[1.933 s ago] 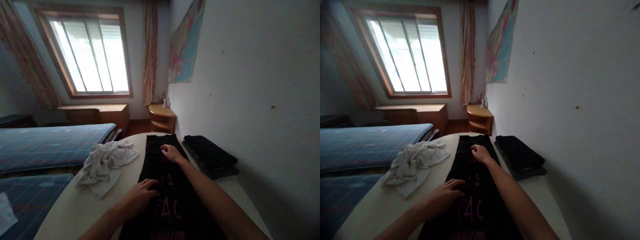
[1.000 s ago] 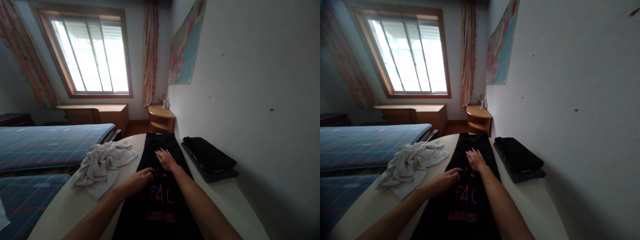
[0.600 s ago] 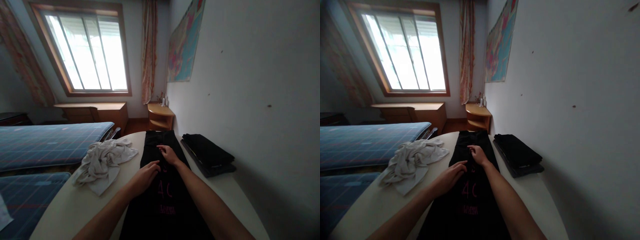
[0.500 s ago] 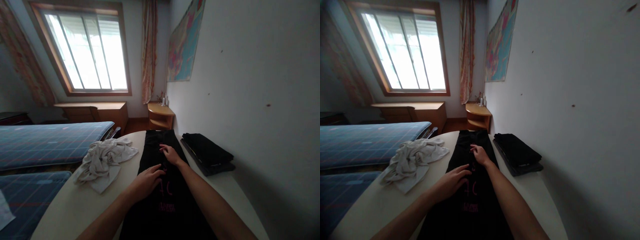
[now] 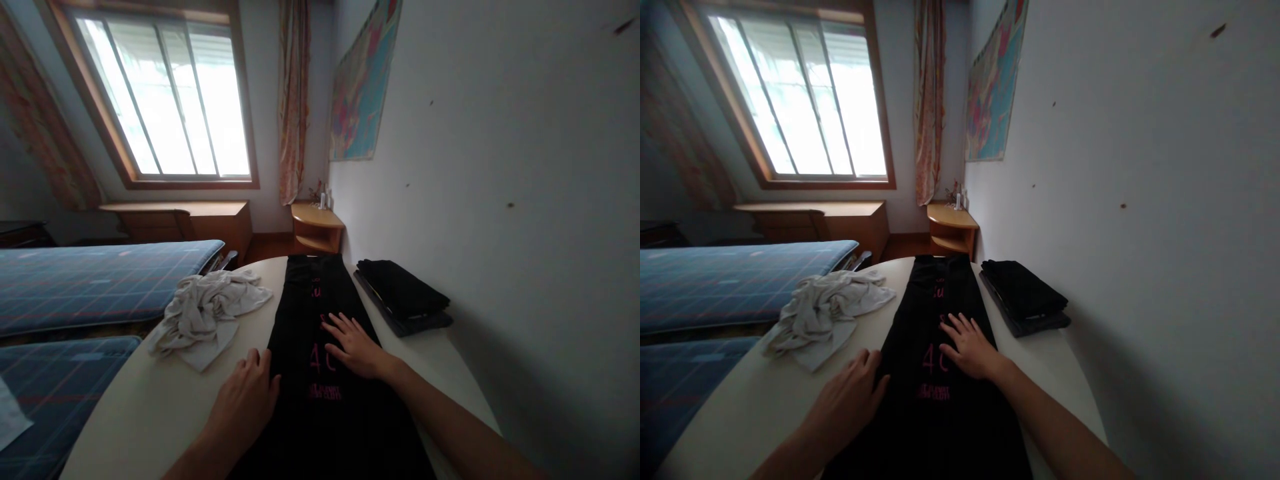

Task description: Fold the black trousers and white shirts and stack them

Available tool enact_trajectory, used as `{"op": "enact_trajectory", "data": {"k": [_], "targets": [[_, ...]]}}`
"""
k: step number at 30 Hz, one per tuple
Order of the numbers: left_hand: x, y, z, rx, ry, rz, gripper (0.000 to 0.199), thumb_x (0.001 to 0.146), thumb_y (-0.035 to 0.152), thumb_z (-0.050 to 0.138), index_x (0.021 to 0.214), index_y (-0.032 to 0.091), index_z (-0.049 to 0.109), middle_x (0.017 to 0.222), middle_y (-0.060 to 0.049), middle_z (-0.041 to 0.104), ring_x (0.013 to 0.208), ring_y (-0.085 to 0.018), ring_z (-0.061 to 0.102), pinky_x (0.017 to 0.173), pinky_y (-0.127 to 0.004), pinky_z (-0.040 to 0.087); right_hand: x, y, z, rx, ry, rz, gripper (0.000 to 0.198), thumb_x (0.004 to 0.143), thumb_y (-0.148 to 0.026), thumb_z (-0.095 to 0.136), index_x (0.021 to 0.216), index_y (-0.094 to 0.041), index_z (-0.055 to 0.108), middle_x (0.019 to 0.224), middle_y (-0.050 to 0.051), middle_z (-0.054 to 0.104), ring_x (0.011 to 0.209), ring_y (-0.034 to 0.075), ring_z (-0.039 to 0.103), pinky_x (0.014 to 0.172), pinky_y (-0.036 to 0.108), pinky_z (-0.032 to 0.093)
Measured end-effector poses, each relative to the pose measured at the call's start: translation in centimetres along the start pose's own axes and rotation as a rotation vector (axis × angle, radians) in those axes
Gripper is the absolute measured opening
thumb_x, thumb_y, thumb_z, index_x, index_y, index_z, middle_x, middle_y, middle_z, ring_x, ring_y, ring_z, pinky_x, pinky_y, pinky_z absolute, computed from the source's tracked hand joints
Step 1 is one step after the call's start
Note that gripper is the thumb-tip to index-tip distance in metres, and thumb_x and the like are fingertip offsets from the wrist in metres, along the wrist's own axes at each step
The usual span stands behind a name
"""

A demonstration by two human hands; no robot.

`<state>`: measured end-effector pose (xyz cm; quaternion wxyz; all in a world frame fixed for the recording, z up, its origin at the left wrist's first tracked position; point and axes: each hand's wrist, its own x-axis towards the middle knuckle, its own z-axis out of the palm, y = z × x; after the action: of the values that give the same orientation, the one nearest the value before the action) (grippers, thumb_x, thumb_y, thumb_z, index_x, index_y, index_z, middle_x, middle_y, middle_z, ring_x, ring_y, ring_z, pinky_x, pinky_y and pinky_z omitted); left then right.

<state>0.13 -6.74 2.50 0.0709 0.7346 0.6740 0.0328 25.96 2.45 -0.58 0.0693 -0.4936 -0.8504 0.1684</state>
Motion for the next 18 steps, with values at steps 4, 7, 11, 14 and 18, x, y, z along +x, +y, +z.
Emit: {"op": "enact_trajectory", "data": {"k": [4,7,11,14,18], "targets": [[1.7,-2.9,0.6,-0.105,-0.087,0.03,0.027,0.093,0.014,0.043,0.121,0.017,0.045,0.104,-0.01,0.068,0.096,-0.024,0.068,0.079,-0.031,0.046,-2.1,-2.3,-0.3,-0.013,-0.05,0.014,0.07,0.093,-0.057,0.052,0.154,-0.024,0.037,0.165,0.012,0.017,0.151,0.038,0.008,0.119,0.06,0.011],[2.7,-5.1,1.4,-0.248,-0.094,0.127,0.025,0.092,0.013,0.043,0.116,0.019,0.045,0.092,-0.004,0.069,0.092,-0.02,0.068,0.075,-0.027,0.044,-4.6,-5.3,0.4,-0.038,-0.066,-0.078,0.072,0.091,-0.054,0.056,0.154,-0.023,0.037,0.164,0.013,0.02,0.151,0.039,0.009,0.118,0.064,0.007],[2.9,-6.0,1.4,-0.258,-0.075,0.155,0.019,0.088,0.013,0.044,0.105,0.021,0.05,0.083,-0.001,0.067,0.08,-0.018,0.065,0.069,-0.026,0.041,-7.8,-8.6,2.4,-0.008,-0.057,-0.242,0.072,0.093,-0.058,0.052,0.153,-0.021,0.037,0.16,0.017,0.028,0.149,0.037,0.02,0.119,0.063,0.012],[2.0,-4.6,0.4,-0.188,0.029,0.206,0.007,0.089,0.018,0.047,0.094,0.021,0.053,0.089,-0.003,0.068,0.08,-0.018,0.063,0.07,-0.027,0.04,-8.7,-9.4,5.0,-0.092,-0.027,-0.407,0.063,0.092,-0.06,0.054,0.14,-0.018,0.054,0.151,0.019,0.044,0.145,0.037,0.032,0.117,0.059,0.025],[0.1,-1.3,-0.6,-0.132,0.006,0.226,0.024,0.09,0.045,0.055,0.082,0.022,0.056,0.082,-0.003,0.068,0.074,-0.021,0.064,0.065,-0.03,0.039,-8.9,-9.2,9.8,-0.281,0.142,-0.622,0.025,0.099,-0.039,0.054,0.117,-0.027,0.067,0.124,0.006,0.069,0.126,0.029,0.057,0.104,0.045,0.046]]}}
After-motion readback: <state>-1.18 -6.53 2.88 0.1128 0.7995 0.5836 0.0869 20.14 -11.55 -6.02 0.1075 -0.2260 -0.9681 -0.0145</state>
